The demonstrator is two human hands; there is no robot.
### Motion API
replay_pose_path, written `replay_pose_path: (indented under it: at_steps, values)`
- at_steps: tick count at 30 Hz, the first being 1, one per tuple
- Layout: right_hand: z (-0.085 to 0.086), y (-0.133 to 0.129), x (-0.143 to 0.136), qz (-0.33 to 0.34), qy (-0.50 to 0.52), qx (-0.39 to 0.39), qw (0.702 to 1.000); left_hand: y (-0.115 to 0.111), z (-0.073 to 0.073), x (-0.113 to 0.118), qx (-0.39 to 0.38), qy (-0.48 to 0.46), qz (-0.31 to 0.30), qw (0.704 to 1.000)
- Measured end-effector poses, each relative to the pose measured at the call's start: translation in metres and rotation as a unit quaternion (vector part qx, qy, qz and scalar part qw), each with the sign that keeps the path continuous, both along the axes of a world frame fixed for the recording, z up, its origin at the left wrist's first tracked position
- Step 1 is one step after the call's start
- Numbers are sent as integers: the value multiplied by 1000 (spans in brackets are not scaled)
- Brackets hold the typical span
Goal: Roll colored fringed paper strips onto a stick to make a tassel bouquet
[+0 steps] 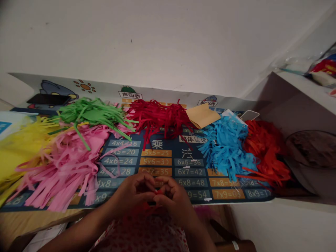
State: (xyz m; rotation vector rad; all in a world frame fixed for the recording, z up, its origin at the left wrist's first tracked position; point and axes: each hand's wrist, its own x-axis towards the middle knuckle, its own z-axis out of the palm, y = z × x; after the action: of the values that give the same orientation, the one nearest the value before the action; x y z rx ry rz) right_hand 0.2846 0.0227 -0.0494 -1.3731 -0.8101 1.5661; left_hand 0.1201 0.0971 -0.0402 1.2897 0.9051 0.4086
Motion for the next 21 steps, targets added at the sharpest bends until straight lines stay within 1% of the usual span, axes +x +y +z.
replay_pose_path:
  at_steps: [3, 5, 6, 8, 10, 11, 12, 13, 14, 15, 16, 17, 18, 20, 21]
  values:
    - [-3, -2, 0, 12, -3, 4, 1000, -4, 5, -3, 93, 49, -26, 994]
    - [-4, -4, 0, 19, -20, 7, 1000, -8, 4, -5, 174, 89, -39, 980]
    - [-4, -5, 0, 22, -47, 12, 999, -10, 3, -6, 213, 109, -47, 970]
    - [-4, -8, -1, 37, -138, 42, 989, -14, -1, -6, 272, 143, -72, 949]
    - [-4, -9, -4, 47, -246, 97, 963, -17, -5, -5, 304, 162, -99, 934]
    - [-5, -8, -6, 47, -284, 128, 949, -19, -6, -4, 312, 166, -109, 929]
    - [-6, -7, -8, 39, -297, 156, 941, -19, -5, -3, 315, 168, -113, 927]
    - [-7, -6, -7, 18, -283, 176, 943, -20, -4, -2, 316, 167, -111, 927]
    - [-7, -5, -3, -23, -241, 185, 952, -20, -3, -1, 313, 165, -106, 929]
    - [-4, -4, 5, -79, -173, 185, 964, -20, 0, 0, 306, 164, -102, 932]
    - [1, -4, 18, -143, -97, 180, 968, -19, 2, -1, 300, 162, -102, 934]
    - [9, -5, 36, -210, -28, 174, 962, -19, 4, -2, 295, 157, -108, 936]
    - [21, -7, 60, -277, 36, 175, 944, -18, 5, -4, 292, 148, -121, 937]
    - [54, -15, 118, -335, 54, 205, 918, -19, 5, -9, 280, 118, -160, 939]
    - [74, -19, 149, -381, 49, 232, 893, -20, 3, -11, 267, 99, -180, 942]
